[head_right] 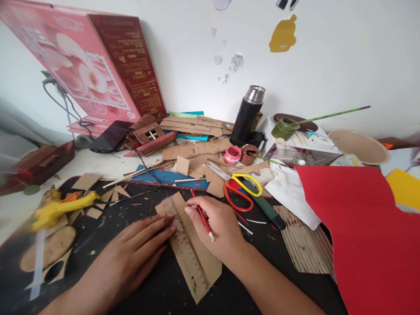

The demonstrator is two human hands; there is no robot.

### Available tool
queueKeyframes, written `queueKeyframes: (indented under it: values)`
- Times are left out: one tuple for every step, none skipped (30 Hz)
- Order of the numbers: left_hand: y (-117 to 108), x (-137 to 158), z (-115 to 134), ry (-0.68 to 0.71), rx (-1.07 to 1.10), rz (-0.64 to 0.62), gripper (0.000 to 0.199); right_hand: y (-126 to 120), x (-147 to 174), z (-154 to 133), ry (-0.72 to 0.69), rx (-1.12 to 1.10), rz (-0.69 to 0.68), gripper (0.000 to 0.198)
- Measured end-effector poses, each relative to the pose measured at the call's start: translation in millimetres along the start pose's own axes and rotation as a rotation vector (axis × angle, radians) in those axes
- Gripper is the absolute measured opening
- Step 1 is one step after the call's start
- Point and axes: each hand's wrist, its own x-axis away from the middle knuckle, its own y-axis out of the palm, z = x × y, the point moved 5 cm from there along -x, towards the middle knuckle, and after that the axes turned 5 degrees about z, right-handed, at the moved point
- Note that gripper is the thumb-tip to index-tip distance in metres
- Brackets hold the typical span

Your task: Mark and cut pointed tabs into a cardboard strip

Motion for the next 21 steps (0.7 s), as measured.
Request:
queueKeyframes:
  values:
    - [0,1,1,0.0,0.001,0.0,0.036,0,0,0,0.001,-0.009,-0.004,0.019]
    - [-1,1,3,0.0,0.005,0.0,0.037,0,-1,1,0.004,-0.021,-0.008,0.019]
    - [-1,1,4,-0.002,0.01,0.0,0.037,-1,-1,1,0.007,-0.031,-0.011,0.018]
    - [-2,2,4,-0.009,0.013,0.003,0.036,-1,-1,1,0.009,-0.037,-0.012,0.018]
    - [-2,2,5,-0.02,0.014,0.008,0.036,-1,-1,1,0.012,-0.036,-0.012,0.019]
    - [-3,3,5,-0.034,0.011,0.015,0.035,-1,0,1,0.012,-0.03,-0.008,0.019]
    - [-4,3,5,-0.046,0.003,0.024,0.034,-2,0,1,0.011,-0.022,-0.002,0.019]
    - [-4,4,5,-0.052,-0.006,0.034,0.033,-2,0,1,0.01,-0.014,0.003,0.019]
    - [-5,4,5,-0.051,-0.016,0.043,0.033,-2,0,1,0.01,-0.008,0.008,0.019]
    - [-5,4,6,-0.047,-0.024,0.049,0.034,-3,0,1,0.011,-0.006,0.008,0.019]
    - [-6,4,7,-0.039,-0.028,0.054,0.034,-2,0,1,0.013,-0.007,0.003,0.019]
    - [-6,4,8,-0.029,-0.027,0.055,0.034,-2,0,1,0.018,-0.011,-0.004,0.019]
    - [-7,3,10,-0.017,-0.022,0.051,0.035,-2,0,2,0.023,-0.016,-0.011,0.019]
    - [-7,3,11,-0.005,-0.015,0.042,0.035,-2,0,2,0.027,-0.023,-0.017,0.019]
    - [-7,3,12,0.009,-0.008,0.034,0.036,-3,0,3,0.033,-0.029,-0.022,0.019]
    - [-8,2,13,0.022,-0.003,0.025,0.036,-3,0,4,0.037,-0.035,-0.027,0.019]
    - [-8,2,14,0.034,-0.002,0.017,0.037,-3,-1,4,0.041,-0.039,-0.031,0.019]
    - [-9,2,14,0.042,-0.002,0.008,0.038,-3,-1,5,0.042,-0.043,-0.037,0.019]
    - [-9,3,14,0.048,0.0,-0.001,0.039,-3,-1,5,0.042,-0.044,-0.044,0.019]
    - [-9,3,14,0.053,0.006,-0.009,0.039,-3,-1,5,0.04,-0.043,-0.05,0.019]
    - [-9,3,13,0.053,0.015,-0.017,0.04,-3,-1,4,0.037,-0.041,-0.055,0.019]
